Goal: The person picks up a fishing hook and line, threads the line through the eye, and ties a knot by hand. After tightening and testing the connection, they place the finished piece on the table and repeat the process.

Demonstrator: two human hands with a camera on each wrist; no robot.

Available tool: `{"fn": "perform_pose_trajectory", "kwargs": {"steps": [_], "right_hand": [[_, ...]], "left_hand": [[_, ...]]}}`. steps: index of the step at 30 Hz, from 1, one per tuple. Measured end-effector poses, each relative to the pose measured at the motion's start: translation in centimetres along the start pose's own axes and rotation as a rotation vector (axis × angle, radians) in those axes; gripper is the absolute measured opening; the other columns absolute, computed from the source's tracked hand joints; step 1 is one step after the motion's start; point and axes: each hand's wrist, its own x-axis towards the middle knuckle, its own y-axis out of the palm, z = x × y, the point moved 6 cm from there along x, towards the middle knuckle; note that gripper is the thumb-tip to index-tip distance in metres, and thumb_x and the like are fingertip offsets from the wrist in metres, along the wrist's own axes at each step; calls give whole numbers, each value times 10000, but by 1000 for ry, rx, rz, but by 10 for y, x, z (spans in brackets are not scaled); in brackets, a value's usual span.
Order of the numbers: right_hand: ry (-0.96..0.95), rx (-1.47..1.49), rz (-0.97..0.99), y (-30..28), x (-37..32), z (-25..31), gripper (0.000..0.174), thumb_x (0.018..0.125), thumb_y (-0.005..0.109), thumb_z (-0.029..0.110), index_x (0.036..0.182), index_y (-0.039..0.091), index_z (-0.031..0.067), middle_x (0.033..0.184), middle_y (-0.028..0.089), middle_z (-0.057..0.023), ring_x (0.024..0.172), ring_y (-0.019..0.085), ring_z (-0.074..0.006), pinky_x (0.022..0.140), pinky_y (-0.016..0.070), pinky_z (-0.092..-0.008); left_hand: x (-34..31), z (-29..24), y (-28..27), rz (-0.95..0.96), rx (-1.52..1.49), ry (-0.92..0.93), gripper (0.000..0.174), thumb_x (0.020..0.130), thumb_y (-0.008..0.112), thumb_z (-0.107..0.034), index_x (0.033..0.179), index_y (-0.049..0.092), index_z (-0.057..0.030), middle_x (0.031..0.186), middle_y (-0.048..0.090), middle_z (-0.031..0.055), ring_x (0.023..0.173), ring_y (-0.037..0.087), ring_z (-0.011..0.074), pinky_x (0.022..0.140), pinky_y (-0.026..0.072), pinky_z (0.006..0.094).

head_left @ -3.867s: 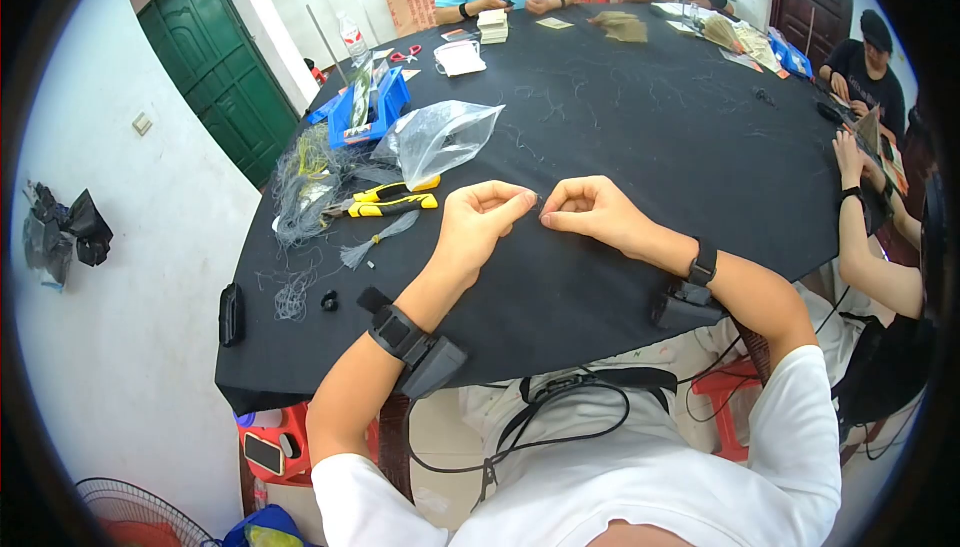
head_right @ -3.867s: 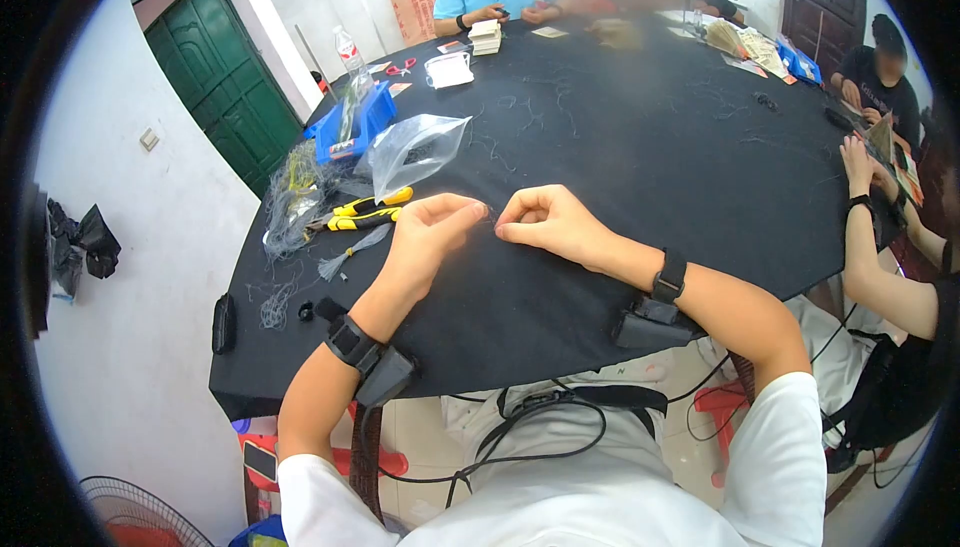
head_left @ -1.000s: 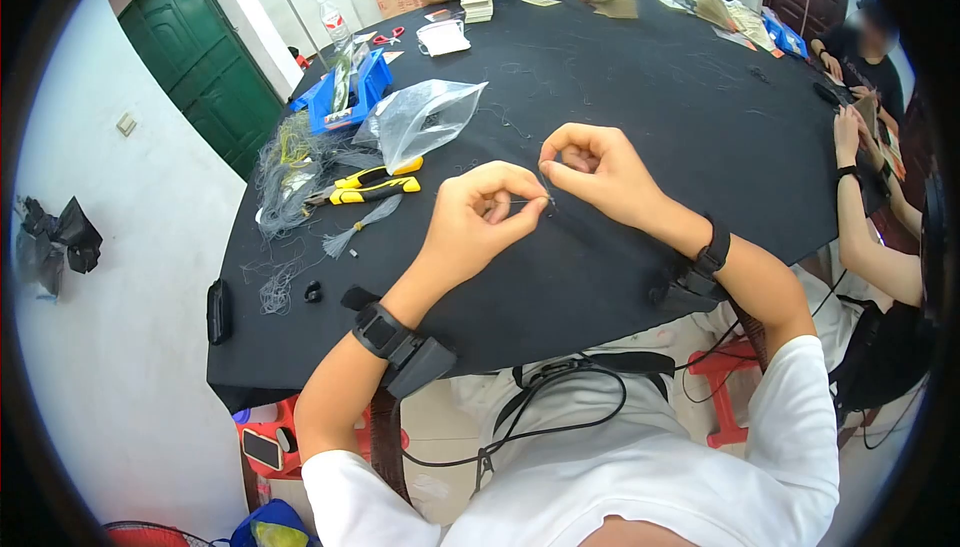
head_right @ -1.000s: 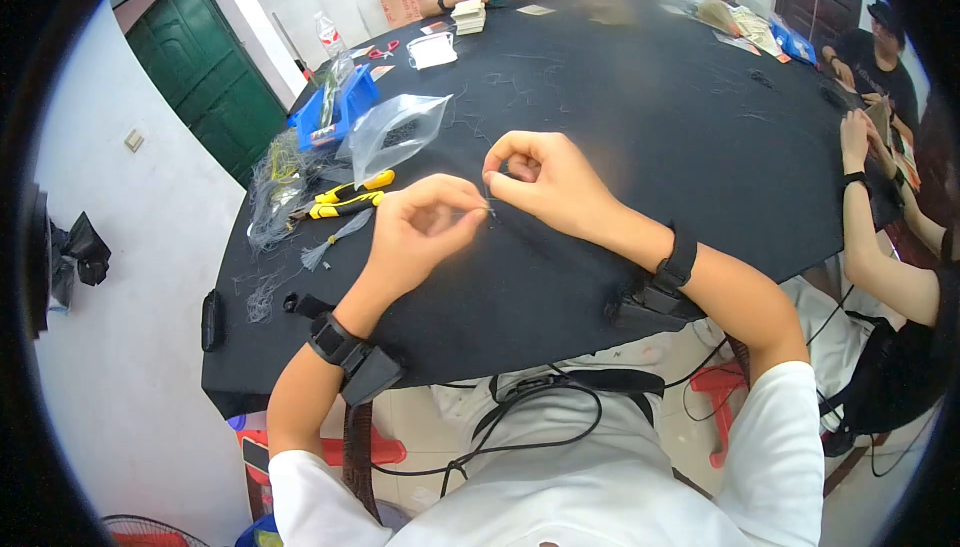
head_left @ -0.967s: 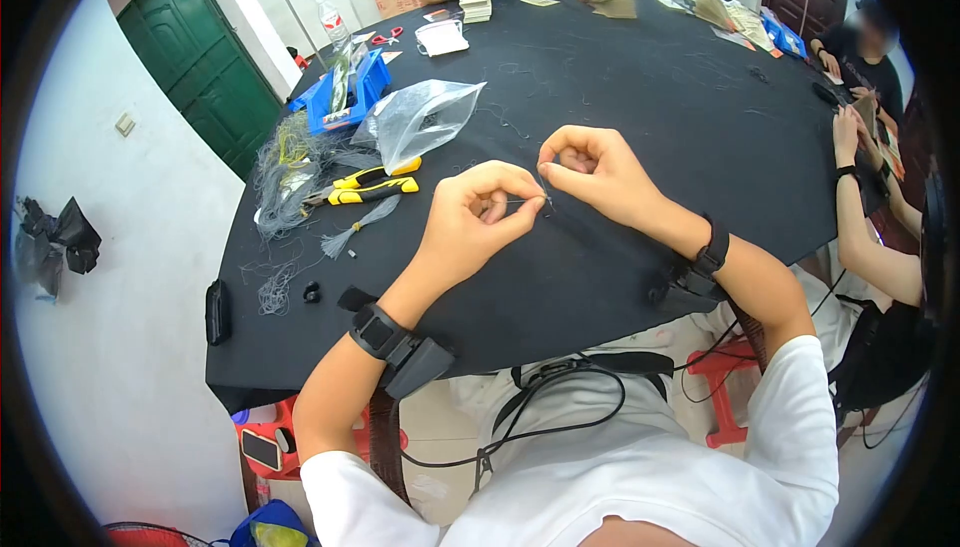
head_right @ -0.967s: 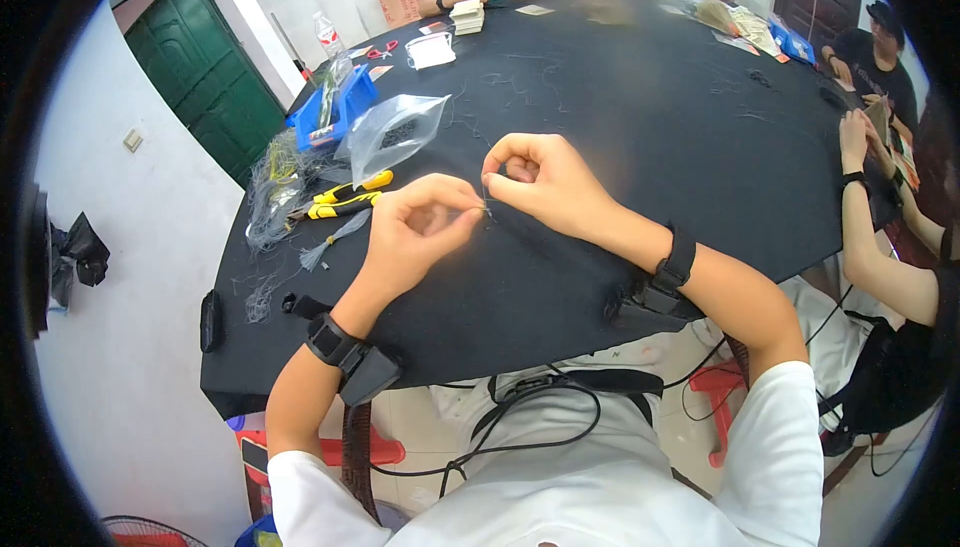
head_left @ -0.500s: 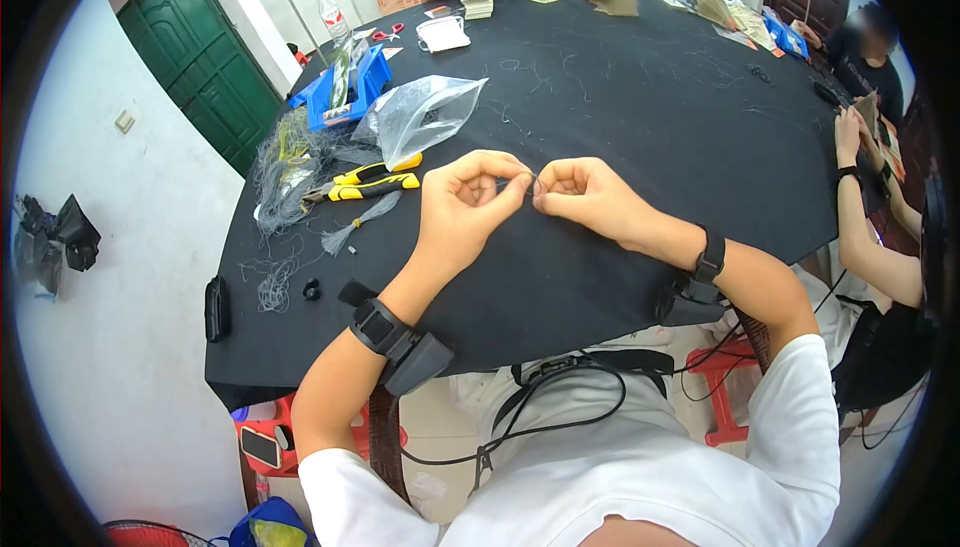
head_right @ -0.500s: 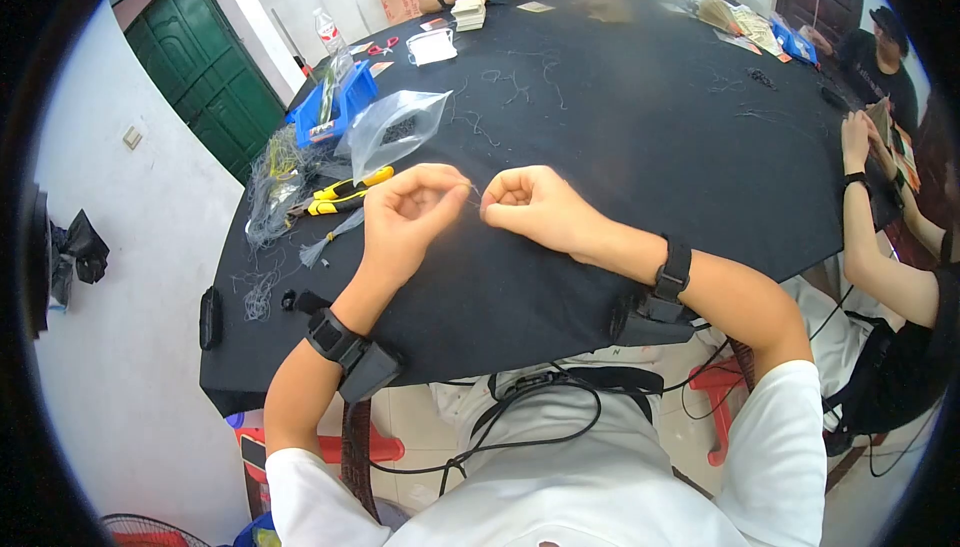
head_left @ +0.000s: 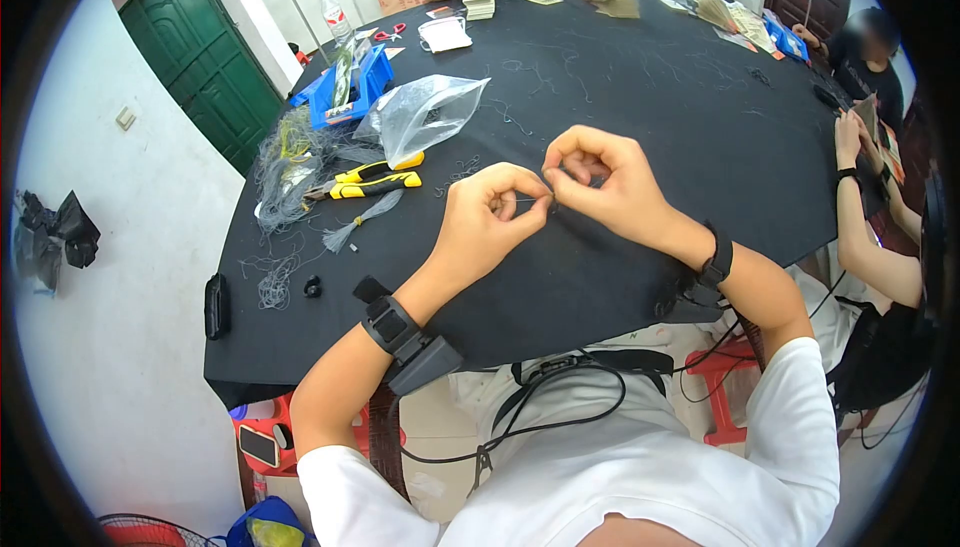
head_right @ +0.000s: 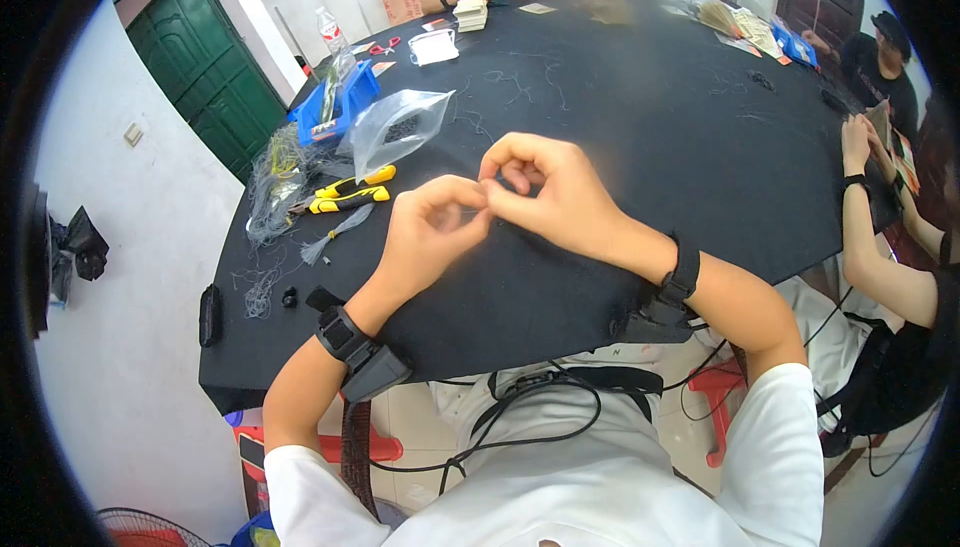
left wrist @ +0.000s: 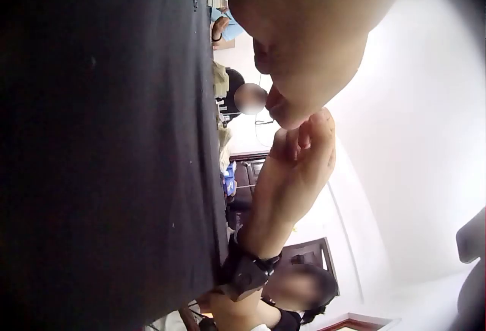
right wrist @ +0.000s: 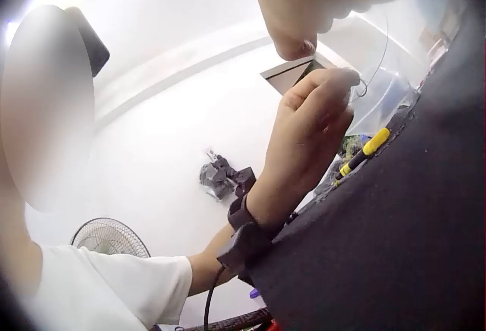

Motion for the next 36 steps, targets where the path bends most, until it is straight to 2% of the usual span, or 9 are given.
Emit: {"fn": "perform_pose_trajectory", "kwargs": {"steps": [2, 5, 9, 12, 15, 21, 24, 30, 36], "right_hand": [[1, -32, -32, -7, 4, -5, 91, 769, 620, 75, 826, 608, 6, 602, 407, 62, 560, 359, -10, 499, 302, -184], [142, -51, 1, -10, 8, -22, 59, 806, 609, 73, 831, 601, 21, 604, 357, 105, 547, 289, 7, 487, 231, -178], [273, 164, 82, 0, 4, -41, 95, 788, 624, 97, 825, 623, 9, 612, 452, 78, 533, 373, 3, 476, 291, -176], [278, 239, 142, 6, 2, -41, 93, 800, 623, 94, 826, 618, 5, 627, 481, 74, 538, 394, 7, 475, 300, -170], [252, 261, 143, 12, 0, -51, 76, 793, 636, 79, 806, 607, 10, 630, 490, 71, 541, 402, 9, 478, 308, -166], [246, 311, 227, 23, -7, -38, 85, 778, 650, 73, 756, 582, 27, 621, 473, 74, 535, 382, 13, 477, 293, -173], [200, 119, 241, 19, -8, -27, 79, 772, 647, 74, 754, 583, 30, 598, 451, 67, 527, 362, 7, 475, 283, -182], [24, -95, 116, 5, -3, -1, 70, 751, 649, 86, 776, 604, 39, 576, 439, 45, 522, 361, -17, 476, 289, -199], [-42, -186, 47, -13, 8, 1, 89, 763, 643, 114, 806, 626, 39, 602, 480, 40, 541, 391, -31, 491, 314, -202]], "left_hand": [[0, -7, 1, 24, -48, -15, 81, 710, 668, 3, 783, 636, -10, 775, 620, -19, 480, 319, -1, 443, 269, 177], [0, -6, -1, 36, -130, -14, 69, 728, 659, 19, 787, 634, -7, 829, 635, -10, 491, 317, -8, 452, 266, 163], [1, -4, -3, 4, -248, -15, 56, 763, 648, 24, 815, 641, 7, 836, 633, -10, 514, 325, -23, 462, 265, 152], [1, 6, -4, -63, -433, -104, 73, 786, 643, 20, 859, 644, 27, 819, 631, 1, 531, 343, -33, 469, 266, 147], [0, 12, -9, -130, -485, -200, 95, 798, 641, 13, 889, 643, 39, 786, 620, 2, 541, 372, -36, 477, 277, 137], [-1, 14, -12, -220, -530, -252, 82, 805, 638, 0, 879, 645, 32, 723, 583, -22, 561, 423, -31, 482, 299, 128], [-1, 18, -13, -217, -445, -234, 81, 806, 648, -27, 867, 646, 26, 645, 559, -43, 530, 411, -33, 454, 280, 136], [0, 16, -9, -107, -198, -199, 65, 798, 646, -39, 840, 647, 11, 526, 475, -89, 461, 339, -36, 418, 225, 156], [-1, 9, 5, 72, -303, -190, 63, 783, 650, -8, 840, 644, 18, 653, 544, -52, 522, 365, -32, 456, 274, 153]]}}
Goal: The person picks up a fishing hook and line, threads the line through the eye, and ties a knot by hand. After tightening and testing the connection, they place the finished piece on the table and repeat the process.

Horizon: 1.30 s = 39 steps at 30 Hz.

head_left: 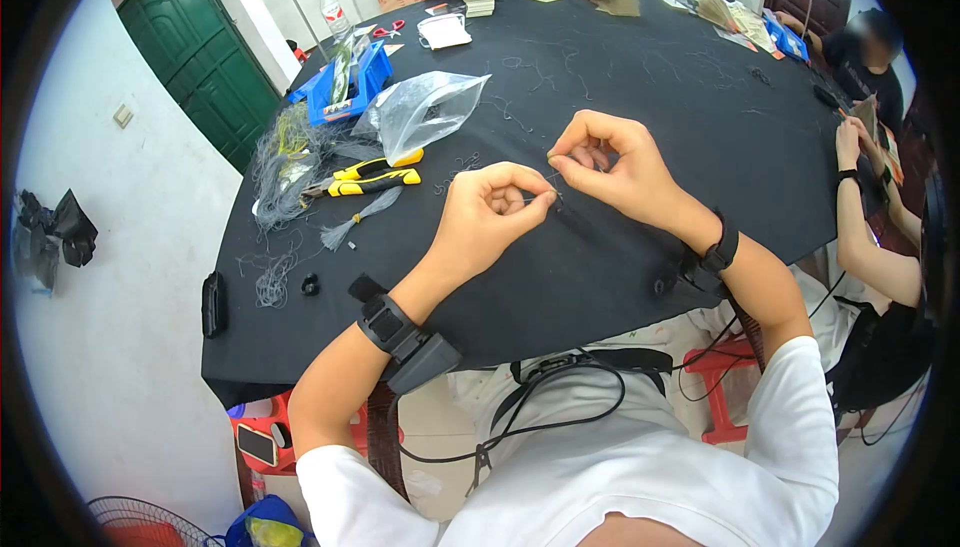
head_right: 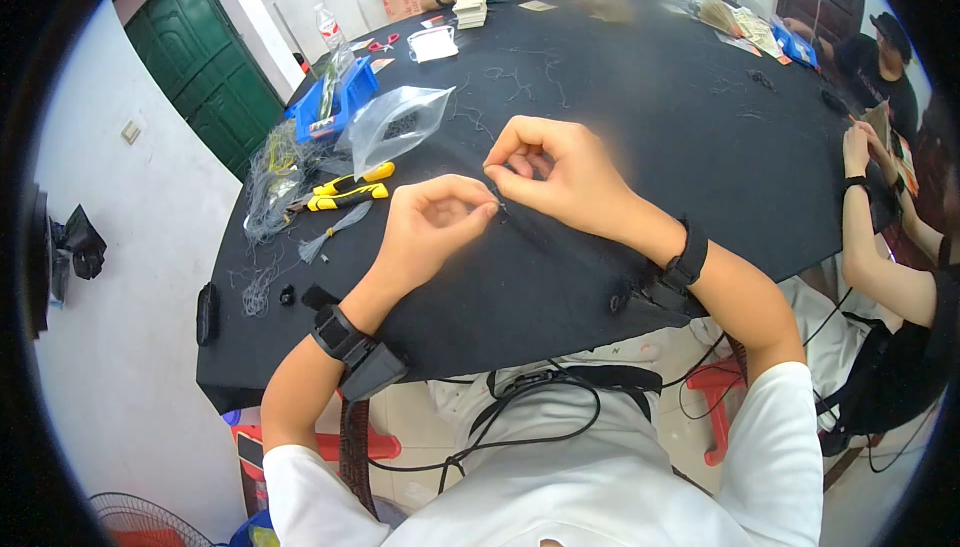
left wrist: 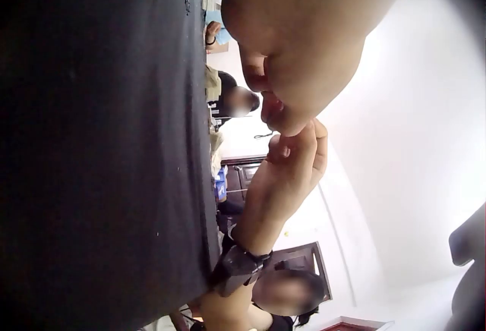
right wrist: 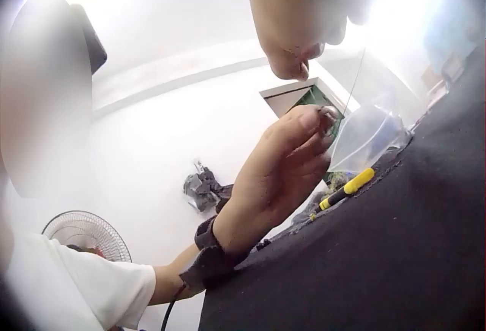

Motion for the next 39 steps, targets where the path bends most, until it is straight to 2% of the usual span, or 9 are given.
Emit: {"fn": "perform_pose_trajectory", "kwargs": {"steps": [6, 10, 13, 16, 19, 26, 28, 34, 39], "right_hand": [[116, 179, 103, 11, 1, -26, 76, 823, 628, 108, 818, 606, 35, 653, 484, 72, 581, 384, 6, 511, 285, -186], [221, 291, 174, 24, -8, -32, 89, 800, 635, 114, 780, 591, 39, 648, 493, 66, 583, 387, -5, 520, 307, -193], [164, 274, 197, 33, -12, -25, 88, 779, 639, 97, 760, 572, 44, 621, 464, 57, 564, 379, -19, 514, 310, -198], [97, 195, 201, 34, -15, -17, 71, 769, 639, 80, 768, 576, 46, 590, 441, 40, 534, 367, -39, 500, 308, -206], [-96, 27, 144, 28, -14, 4, 63, 761, 641, 70, 794, 592, 48, 572, 425, 31, 528, 377, -52, 495, 318, -213], [-177, -94, -51, 2, -4, 16, 80, 771, 638, 73, 843, 610, 50, 629, 463, 14, 549, 398, -56, 495, 323, -215], [-82, -43, -29, 0, -2, 10, 52, 792, 617, 46, 841, 600, 40, 659, 473, 38, 566, 395, -26, 508, 306, -193], [153, 212, 60, 15, -4, -22, 81, 790, 623, 95, 796, 565, 38, 639, 444, 60, 569, 360, -19, 508, 302, -205], [153, 242, 125, 32, -16, -17, 99, 789, 601, 76, 765, 511, 42, 641, 400, 66, 578, 330, -18, 513, 276, -197]], "left_hand": [[0, -9, -3, 8, -156, 49, 98, 797, 648, 10, 893, 644, 29, 812, 612, 8, 595, 433, -15, 511, 326, 145], [3, -6, -13, -148, -281, 12, 118, 804, 649, 0, 915, 641, 39, 788, 627, 31, 586, 477, -10, 501, 341, 145], [0, -1, -21, -174, -286, -169, 117, 811, 649, -24, 910, 640, 39, 712, 617, 6, 555, 482, -4, 477, 326, 141], [-1, 4, -22, -146, -200, -224, 110, 819, 644, -40, 922, 645, -1, 776, 634, 4, 681, 573, 45, 611, 437, 162], [3, 5, -14, -164, -167, -32, 112, 811, 654, -55, 883, 651, 30, 628, 576, -35, 525, 436, -21, 449, 286, 146], [2, -1, -6, -10, -15, -34, 97, 792, 656, -23, 873, 663, 29, 676, 590, -32, 547, 423, -20, 476, 314, 148], [2, -10, -1, 56, -13, -2, 106, 791, 653, -15, 886, 663, 33, 702, 602, -24, 559, 428, -16, 484, 321, 150], [4, -16, -10, -45, -179, 38, 122, 806, 658, -34, 912, 659, 28, 723, 621, -2, 550, 428, -11, 470, 313, 154], [1, -4, -20, -105, -276, -168, 127, 812, 667, -92, 910, 657, -11, 762, 631, -14, 548, 435, -15, 462, 272, 148]]}}
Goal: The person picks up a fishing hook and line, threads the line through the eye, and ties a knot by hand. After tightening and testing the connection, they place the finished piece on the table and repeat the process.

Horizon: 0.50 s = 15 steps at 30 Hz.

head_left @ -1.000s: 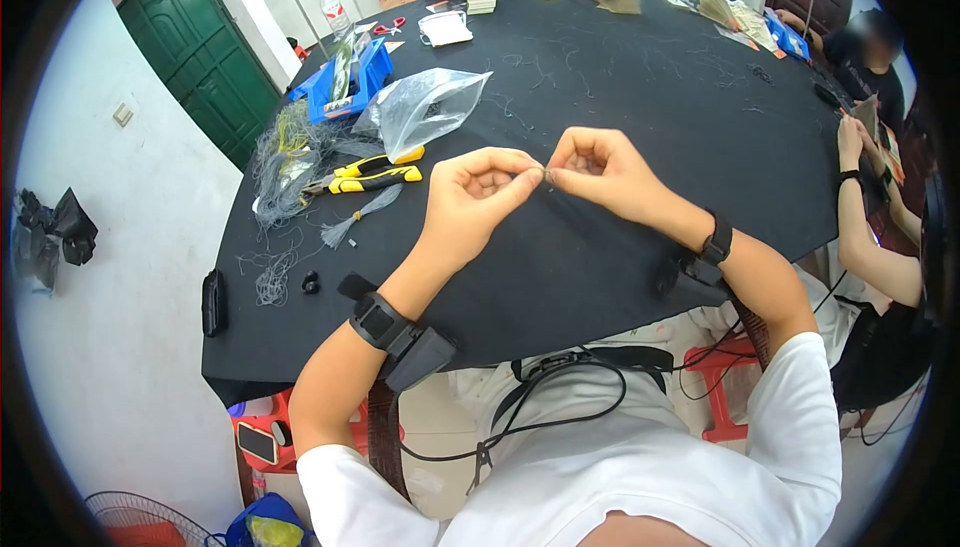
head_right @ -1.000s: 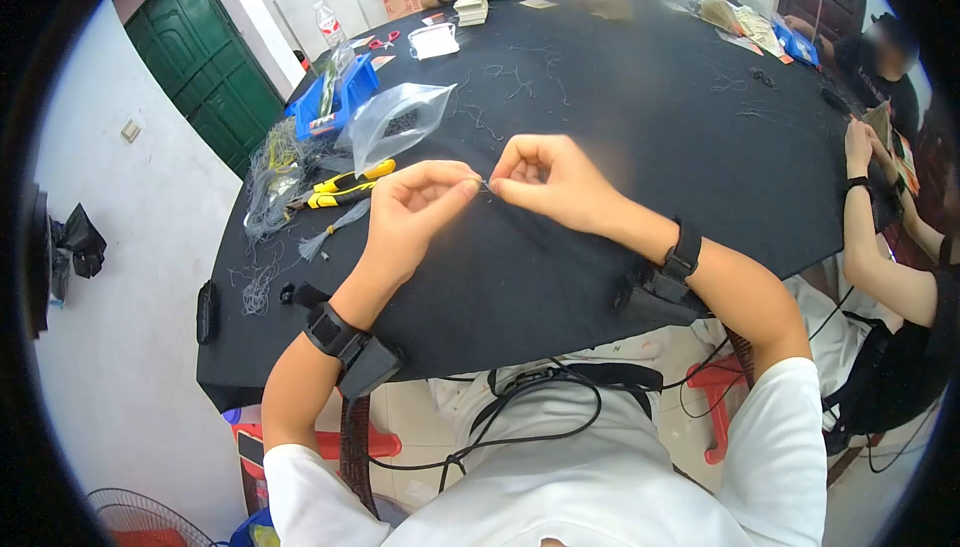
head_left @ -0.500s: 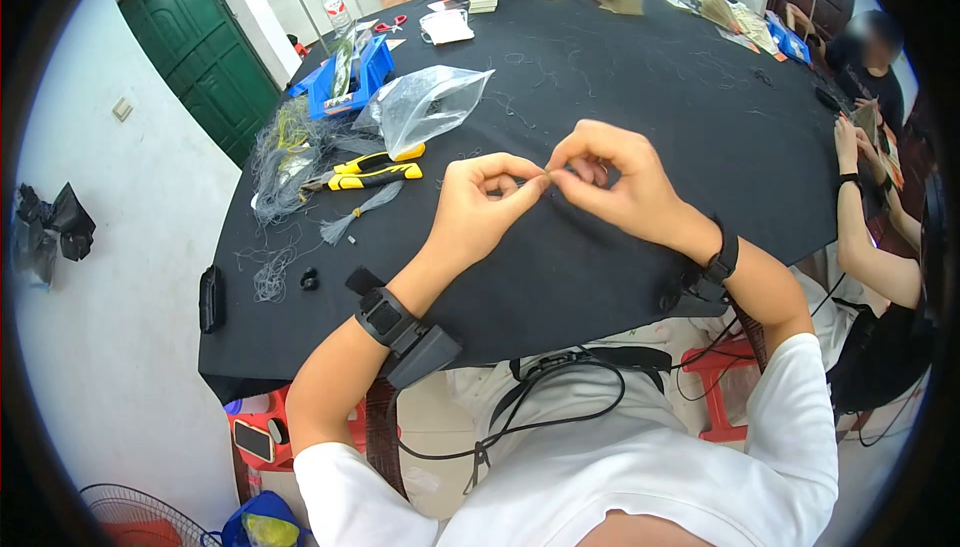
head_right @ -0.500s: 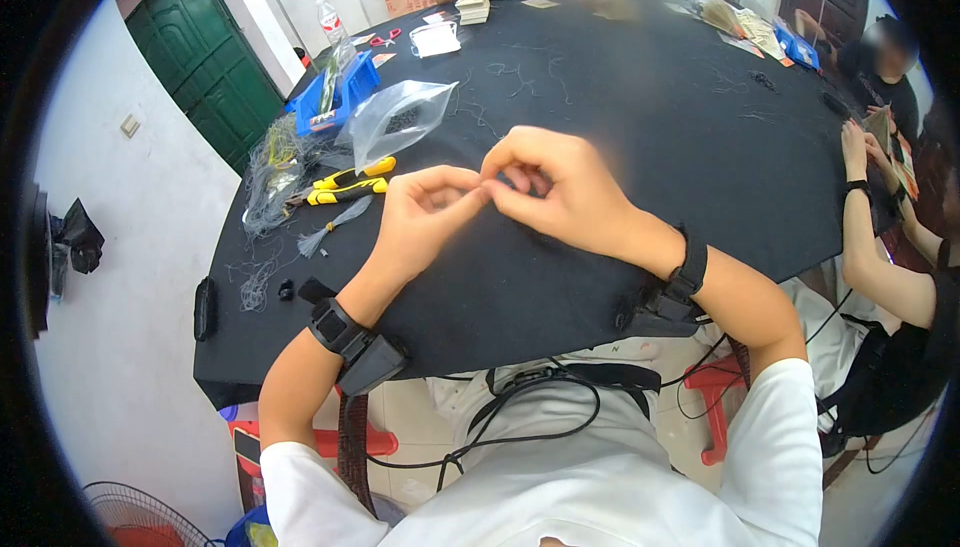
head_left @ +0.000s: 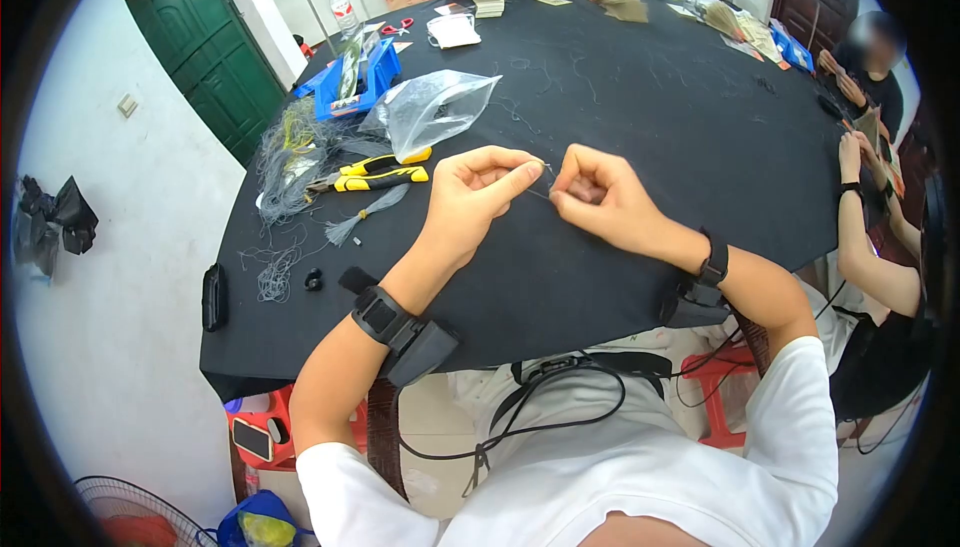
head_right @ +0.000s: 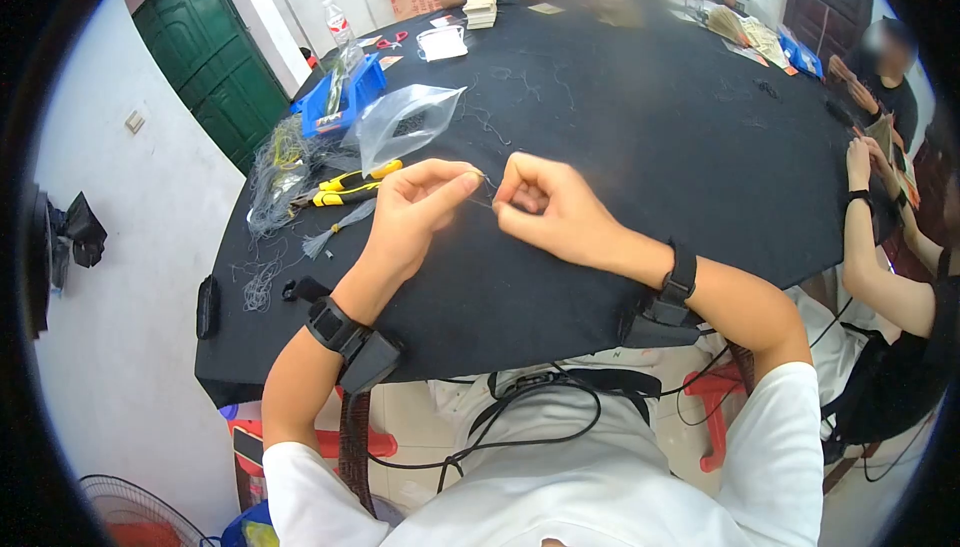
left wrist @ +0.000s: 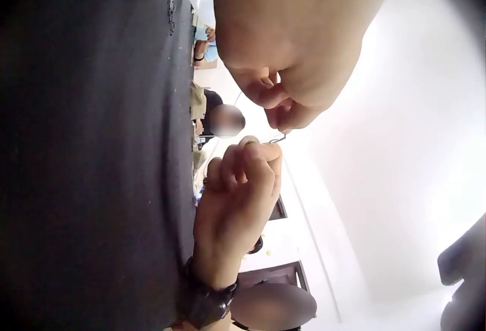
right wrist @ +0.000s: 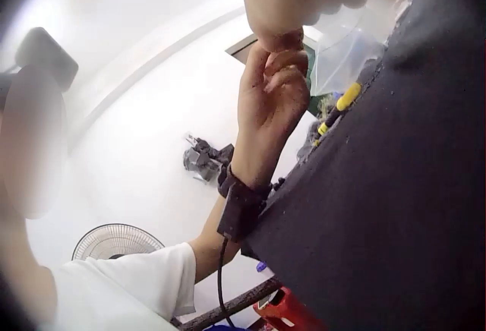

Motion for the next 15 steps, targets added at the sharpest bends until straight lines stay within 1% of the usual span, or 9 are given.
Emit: {"fn": "perform_pose_trajectory", "kwargs": {"steps": [1, 4, 5, 7, 8, 10, 13, 14, 15], "right_hand": [[-40, -41, -16, 2, -2, 3, 94, 769, 604, 51, 759, 511, 38, 639, 393, 46, 572, 331, -26, 504, 280, -199], [-153, -137, -22, 7, -5, 14, 102, 745, 619, 29, 744, 517, 31, 638, 405, 20, 562, 346, -36, 485, 291, -211], [-183, -174, -33, 6, -6, 20, 95, 729, 628, 17, 736, 534, 23, 644, 433, 1, 560, 375, -50, 479, 313, -214], [-264, -217, -77, 2, -6, 33, 83, 729, 628, 18, 743, 546, 20, 650, 453, -6, 559, 391, -57, 482, 323, -209], [-305, -238, -98, 0, -6, 38, 78, 729, 628, 18, 747, 552, 19, 652, 463, -10, 559, 399, -61, 483, 327, -207], [-315, -255, -121, -5, -4, 44, 71, 732, 629, 25, 756, 562, 18, 655, 473, -13, 565, 414, -65, 494, 339, -207], [-323, -288, -159, -14, -1, 44, 70, 742, 629, 43, 764, 568, 16, 655, 477, -18, 576, 429, -69, 513, 353, -212], [-325, -299, -171, -18, 1, 42, 72, 747, 629, 50, 765, 568, 16, 655, 476, -20, 579, 432, -69, 519, 357, -214], [-334, -328, -176, -21, 4, 41, 75, 761, 631, 68, 769, 576, 18, 652, 477, -5, 589, 430, -58, 539, 364, -216]], "left_hand": [[0, 3, -1, -15, -7, -10, 129, 812, 669, -107, 910, 658, -24, 781, 633, -22, 556, 444, -13, 470, 271, 148], [0, 9, -1, -41, 16, -3, 129, 813, 665, -103, 915, 658, -24, 784, 634, -20, 556, 436, -17, 467, 265, 150], [0, 9, 0, -28, 28, -6, 127, 816, 659, -95, 917, 657, -18, 793, 638, -10, 576, 459, -10, 482, 295, 151], [-1, 6, 2, -3, 54, -12, 123, 822, 647, -80, 921, 654, -7, 810, 645, 9, 616, 505, 4, 513, 355, 153], [0, 7, 4, 7, 27, 43, 123, 818, 650, -68, 916, 654, 6, 788, 642, 11, 603, 500, 0, 503, 352, 150], [2, 9, 10, 28, -28, 154, 123, 810, 655, -43, 907, 653, 32, 742, 637, 16, 576, 490, -7, 482, 346, 144], [1, 11, 14, 104, 119, 80, 129, 803, 655, -21, 911, 646, 51, 788, 644, 35, 634, 541, 18, 544, 407, 151], [-1, 10, 16, 122, 115, 77, 130, 804, 654, -20, 912, 645, 53, 801, 646, 40, 654, 549, 25, 565, 416, 153], [-2, 9, 18, 139, 110, 73, 131, 805, 654, -19, 914, 644, 55, 813, 647, 45, 674, 558, 32, 585, 425, 155]]}}
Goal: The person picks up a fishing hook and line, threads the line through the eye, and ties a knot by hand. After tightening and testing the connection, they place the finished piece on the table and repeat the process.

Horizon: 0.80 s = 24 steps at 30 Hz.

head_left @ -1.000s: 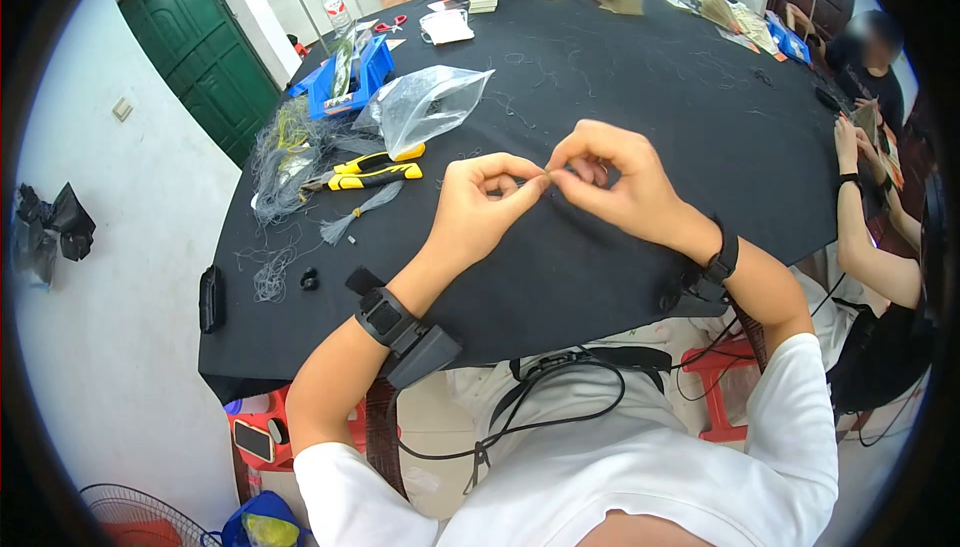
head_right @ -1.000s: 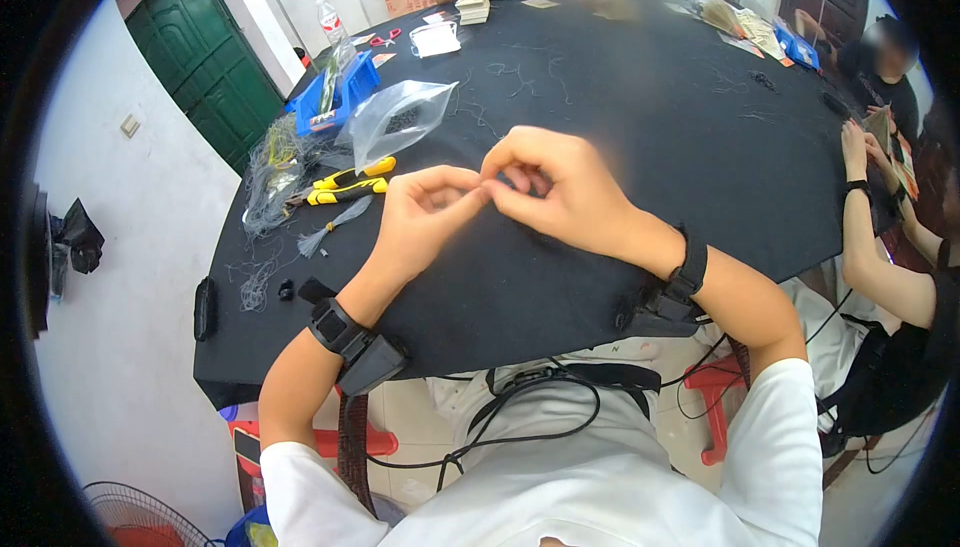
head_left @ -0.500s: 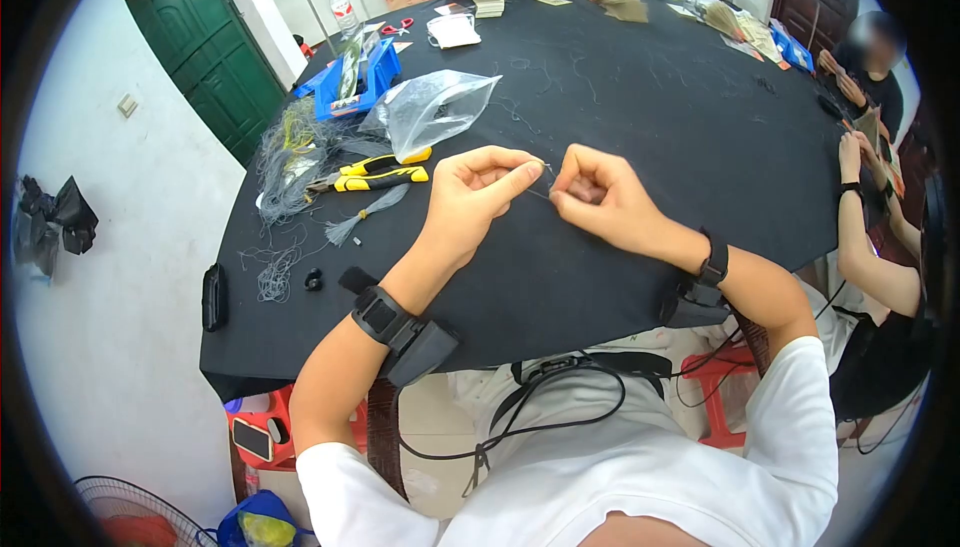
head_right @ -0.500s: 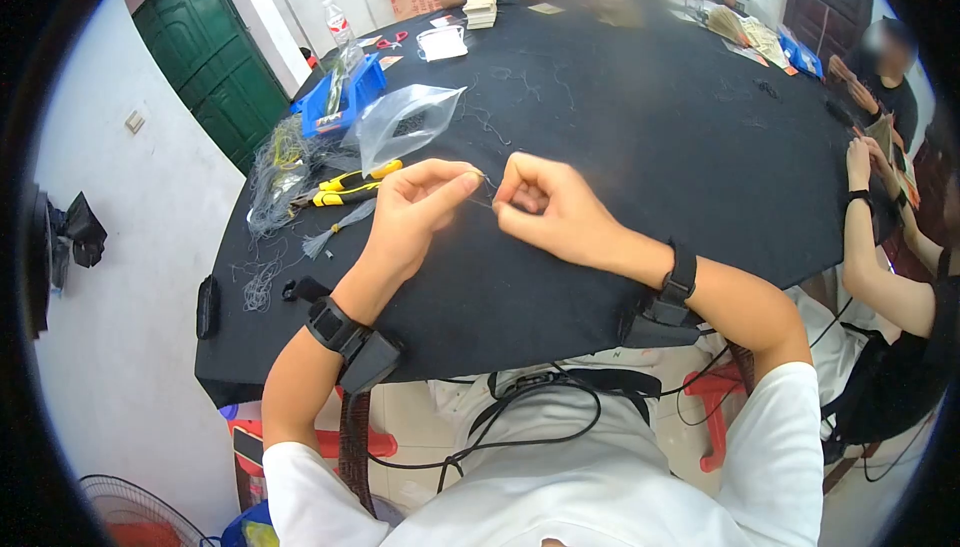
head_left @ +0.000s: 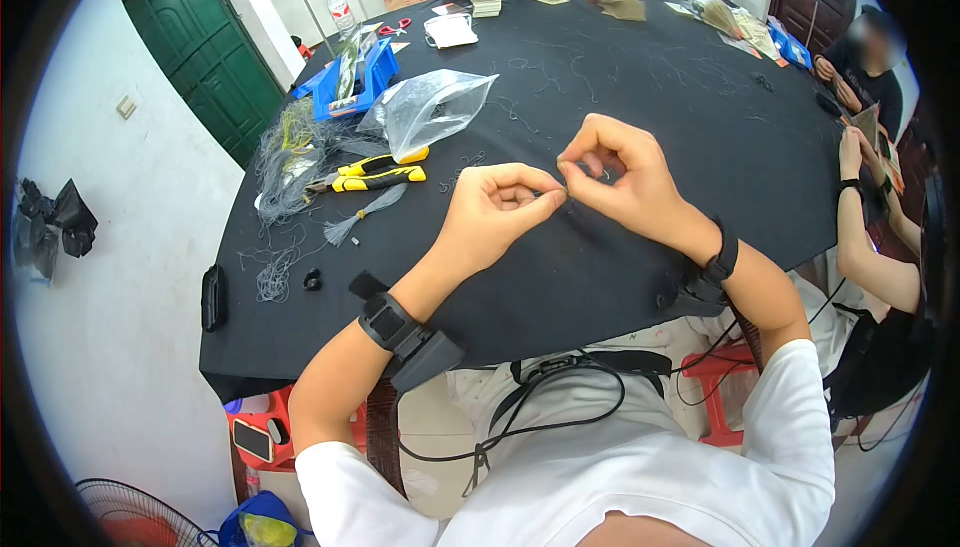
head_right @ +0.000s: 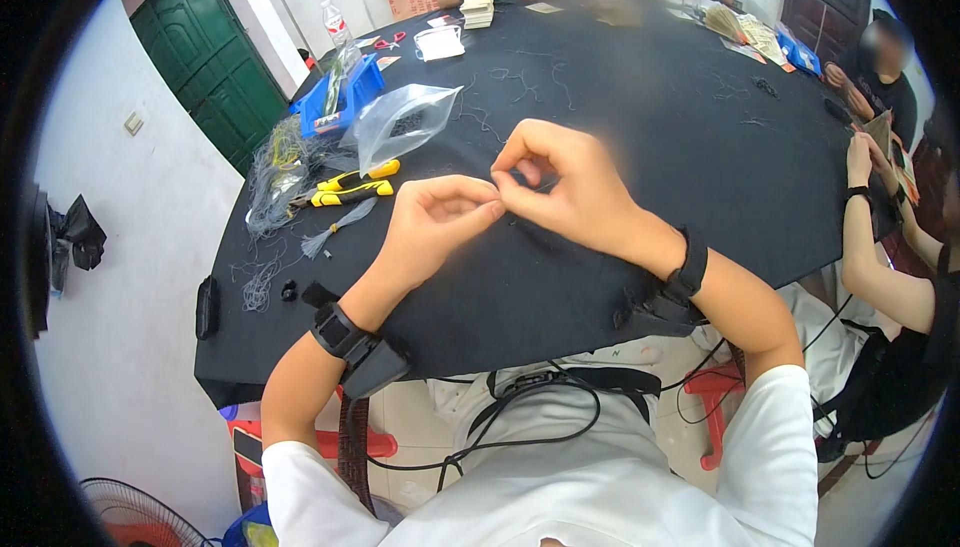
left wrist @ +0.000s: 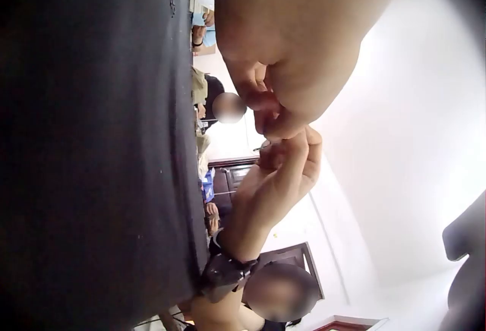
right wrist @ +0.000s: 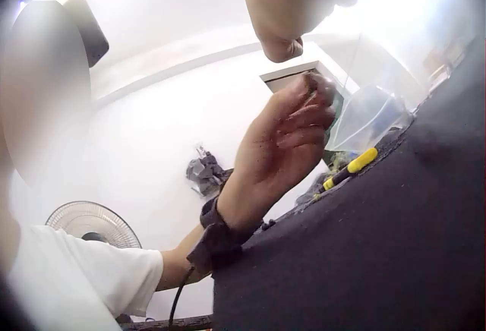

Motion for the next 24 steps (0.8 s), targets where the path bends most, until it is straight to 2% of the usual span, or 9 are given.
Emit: {"fn": "perform_pose_trajectory", "kwargs": {"steps": [4, 7, 8, 10, 13, 14, 17, 20, 24], "right_hand": [[221, 186, 36, 3, -1, -26, 74, 776, 633, 74, 789, 584, 19, 647, 468, 36, 596, 405, -28, 534, 340, -198], [412, 394, 126, 16, -8, -37, 79, 780, 625, 68, 792, 566, 17, 640, 450, 38, 585, 387, -22, 528, 319, -185], [419, 398, 153, 19, -10, -38, 79, 781, 622, 65, 787, 559, 18, 639, 446, 39, 581, 380, -20, 524, 313, -185], [430, 403, 209, 27, -16, -38, 81, 782, 616, 60, 778, 545, 21, 638, 437, 41, 574, 366, -16, 517, 301, -185], [281, 278, 209, 30, -18, -21, 88, 772, 614, 55, 758, 532, 28, 632, 425, 42, 559, 350, -20, 502, 284, -194], [211, 164, 216, 27, -17, -12, 93, 749, 622, 41, 751, 529, 32, 624, 435, 13, 541, 380, -51, 491, 307, -216], [-29, 24, 124, 22, -15, 8, 91, 728, 629, 28, 755, 543, 30, 628, 458, -25, 538, 429, -91, 495, 351, -241], [-123, -67, 81, 12, -10, 18, 84, 721, 629, 18, 766, 558, 27, 653, 486, -47, 552, 465, -117, 508, 385, -261], [-75, -47, 26, 0, -4, 13, 71, 748, 624, 32, 779, 563, 11, 685, 511, -41, 575, 465, -98, 523, 383, -244]], "left_hand": [[0, -14, 2, -25, -65, 68, 131, 808, 653, -12, 920, 643, 55, 822, 647, 49, 723, 576, 48, 629, 435, 160], [-1, -13, -9, -71, -96, 19, 138, 805, 665, -52, 935, 654, -5, 842, 648, 12, 673, 542, 23, 568, 390, 151], [-1, -13, -10, -91, -111, 17, 141, 808, 670, -76, 936, 655, -20, 818, 642, -8, 616, 486, -8, 509, 313, 141], [0, -6, -17, -135, -105, -32, 137, 808, 671, -81, 931, 657, -22, 802, 638, -11, 602, 472, -12, 498, 303, 144], [-1, -1, -19, -176, -84, -63, 130, 810, 671, -90, 921, 658, -22, 787, 634, -14, 589, 454, -18, 489, 287, 146], [-1, 0, -19, -186, -75, -66, 128, 811, 670, -93, 917, 659, -22, 783, 633, -15, 587, 449, -21, 486, 281, 147], [-1, -2, -11, -133, -139, -27, 121, 820, 654, -71, 918, 656, -1, 806, 639, 10, 647, 517, 8, 532, 366, 150], [2, 7, -5, -40, -94, 21, 136, 817, 634, -15, 930, 636, 61, 829, 652, 68, 734, 596, 61, 640, 463, 164], [-2, 3, 7, 32, -82, 7, 140, 814, 629, 6, 938, 634, 70, 871, 651, 88, 771, 605, 76, 680, 484, 182]]}}
